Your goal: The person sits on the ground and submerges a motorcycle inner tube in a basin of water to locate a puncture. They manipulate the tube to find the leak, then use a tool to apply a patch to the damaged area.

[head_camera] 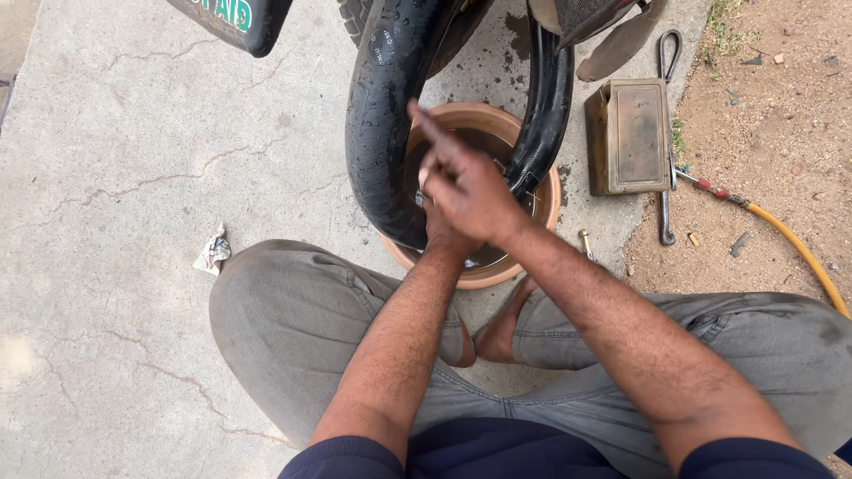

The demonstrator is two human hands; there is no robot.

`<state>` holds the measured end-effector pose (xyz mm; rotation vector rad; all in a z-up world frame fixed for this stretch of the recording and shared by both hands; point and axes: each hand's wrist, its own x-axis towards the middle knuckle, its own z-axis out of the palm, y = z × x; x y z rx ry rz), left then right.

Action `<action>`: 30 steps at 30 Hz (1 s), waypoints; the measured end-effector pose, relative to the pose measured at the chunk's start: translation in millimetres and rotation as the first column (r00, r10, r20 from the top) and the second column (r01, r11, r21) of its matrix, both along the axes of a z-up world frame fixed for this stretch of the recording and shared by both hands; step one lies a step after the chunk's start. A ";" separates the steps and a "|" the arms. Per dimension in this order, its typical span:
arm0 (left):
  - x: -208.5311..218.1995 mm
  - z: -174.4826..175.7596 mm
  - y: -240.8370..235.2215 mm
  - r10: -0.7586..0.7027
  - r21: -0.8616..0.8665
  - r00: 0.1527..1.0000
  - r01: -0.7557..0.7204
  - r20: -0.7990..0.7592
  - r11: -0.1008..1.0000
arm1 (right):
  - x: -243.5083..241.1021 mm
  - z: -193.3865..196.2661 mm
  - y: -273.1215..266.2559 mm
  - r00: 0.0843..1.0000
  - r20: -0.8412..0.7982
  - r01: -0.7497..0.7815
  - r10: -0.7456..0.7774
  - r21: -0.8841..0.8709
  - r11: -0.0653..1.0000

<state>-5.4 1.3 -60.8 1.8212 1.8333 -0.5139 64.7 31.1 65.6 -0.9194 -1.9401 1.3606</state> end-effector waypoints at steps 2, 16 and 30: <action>-1.2 -0.6 -4.1 -0.040 -0.032 0.998 0.039 -0.049 0.999 | 8.1 -16.4 -22.7 0.949 0.282 -0.096 0.140 -0.163 0.982; 6.5 15.4 0.6 0.096 -0.045 0.995 -0.094 0.039 0.995 | 205.5 -160.5 87.4 0.384 0.823 0.719 -0.419 0.018 0.694; 6.7 27.8 15.9 0.151 -0.192 0.988 -0.150 -0.008 0.970 | 205.5 -147.3 54.7 0.374 0.911 0.768 -0.174 -0.199 0.609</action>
